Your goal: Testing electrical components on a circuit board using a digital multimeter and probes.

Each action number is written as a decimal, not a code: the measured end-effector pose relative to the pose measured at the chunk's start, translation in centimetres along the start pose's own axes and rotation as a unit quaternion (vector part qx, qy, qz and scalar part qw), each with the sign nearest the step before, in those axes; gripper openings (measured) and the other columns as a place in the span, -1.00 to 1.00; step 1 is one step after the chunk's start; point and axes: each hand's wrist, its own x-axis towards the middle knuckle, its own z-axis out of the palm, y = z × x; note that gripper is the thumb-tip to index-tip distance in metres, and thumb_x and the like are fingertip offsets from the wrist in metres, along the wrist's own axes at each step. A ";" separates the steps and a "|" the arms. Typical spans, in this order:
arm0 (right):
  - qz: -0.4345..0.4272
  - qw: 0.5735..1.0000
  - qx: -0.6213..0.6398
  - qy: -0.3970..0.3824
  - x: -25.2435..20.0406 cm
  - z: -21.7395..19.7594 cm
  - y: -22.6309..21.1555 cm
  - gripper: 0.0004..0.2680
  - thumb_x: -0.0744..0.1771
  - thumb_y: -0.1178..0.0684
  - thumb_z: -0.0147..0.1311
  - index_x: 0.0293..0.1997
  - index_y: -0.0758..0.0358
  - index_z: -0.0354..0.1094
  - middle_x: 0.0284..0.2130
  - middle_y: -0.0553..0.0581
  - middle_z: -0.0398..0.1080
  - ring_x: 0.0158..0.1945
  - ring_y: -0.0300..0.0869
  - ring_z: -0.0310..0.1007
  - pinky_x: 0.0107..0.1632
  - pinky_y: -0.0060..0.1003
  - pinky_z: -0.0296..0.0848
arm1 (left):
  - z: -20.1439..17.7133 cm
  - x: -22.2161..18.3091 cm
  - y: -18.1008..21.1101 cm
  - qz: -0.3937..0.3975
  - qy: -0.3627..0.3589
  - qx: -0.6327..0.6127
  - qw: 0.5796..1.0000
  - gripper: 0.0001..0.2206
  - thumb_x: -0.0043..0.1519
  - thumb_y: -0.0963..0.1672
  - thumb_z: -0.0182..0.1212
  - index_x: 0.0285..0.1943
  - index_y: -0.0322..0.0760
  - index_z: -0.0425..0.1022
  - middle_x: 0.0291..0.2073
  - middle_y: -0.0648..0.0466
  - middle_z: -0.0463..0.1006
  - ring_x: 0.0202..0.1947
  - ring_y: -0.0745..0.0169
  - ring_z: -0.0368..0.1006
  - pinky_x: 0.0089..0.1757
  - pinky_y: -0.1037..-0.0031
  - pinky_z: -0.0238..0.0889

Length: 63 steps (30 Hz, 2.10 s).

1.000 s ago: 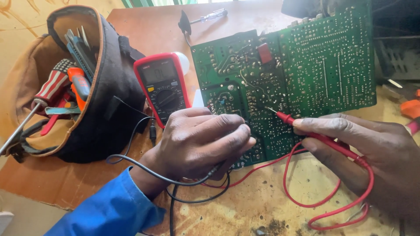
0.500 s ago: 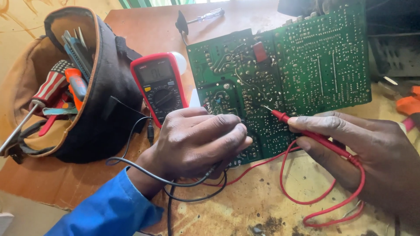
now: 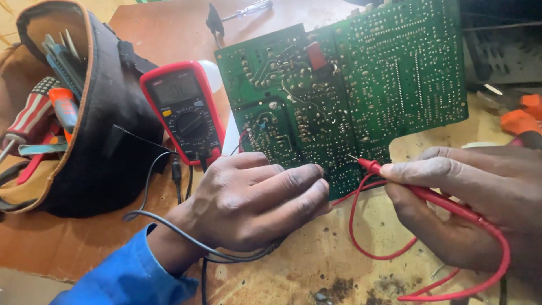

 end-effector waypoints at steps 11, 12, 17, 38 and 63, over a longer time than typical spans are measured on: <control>0.024 0.999 -0.017 -0.031 -0.2 0.0 0.6 -0.92 0.28 0.11 0.21 -0.21 0.17 0.54 -0.53 0.01 0.52 -0.62 -0.19 0.42 -0.51 -0.32 0.31 | 0.4 -0.3 -0.3 -0.011 -0.007 0.025 1.000 -0.72 0.47 -0.14 -0.11 0.01 -0.40 0.55 -0.07 -0.11 0.64 -0.45 0.21 0.51 -0.44 0.43 0.14; 0.019 0.999 -0.019 -0.034 0.0 -0.1 0.6 -0.93 0.28 0.12 0.21 -0.22 0.16 0.53 -0.52 -0.02 0.53 -0.63 -0.20 0.41 -0.51 -0.33 0.30 | 0.5 -0.3 -0.4 -0.006 -0.002 0.024 1.000 -0.74 0.46 -0.15 -0.09 0.02 -0.39 0.55 -0.05 -0.12 0.65 -0.44 0.22 0.53 -0.44 0.44 0.17; 0.016 0.999 -0.024 -0.042 0.0 -0.3 0.7 -0.92 0.28 0.11 0.20 -0.20 0.16 0.53 -0.49 -0.03 0.55 -0.57 -0.19 0.47 -0.51 -0.29 0.31 | 0.9 0.0 -0.1 -0.007 0.004 0.042 0.999 -0.79 0.46 -0.19 -0.03 0.01 -0.36 0.56 -0.02 -0.09 0.66 -0.42 0.24 0.52 -0.43 0.45 0.15; 0.087 0.995 0.022 -0.045 -1.8 1.6 1.6 -0.90 0.28 0.04 0.19 -0.19 0.04 0.54 -0.63 -0.10 0.50 -0.68 -0.25 0.42 -0.50 -0.32 0.33 | 0.8 0.5 0.0 -0.016 0.000 0.021 1.000 -0.85 0.46 -0.21 0.01 -0.01 -0.40 0.53 -0.05 -0.09 0.64 -0.35 0.15 0.46 -0.41 0.41 0.22; 0.078 0.995 0.032 -0.060 -1.7 1.5 1.6 -0.89 0.29 0.06 0.16 -0.17 0.17 0.52 -0.60 -0.04 0.50 -0.68 -0.25 0.39 -0.52 -0.31 0.30 | 0.9 0.3 0.0 -0.026 0.025 0.019 0.999 -0.83 0.45 -0.20 0.00 -0.06 -0.38 0.53 -0.07 -0.07 0.64 -0.38 0.14 0.45 -0.41 0.40 0.23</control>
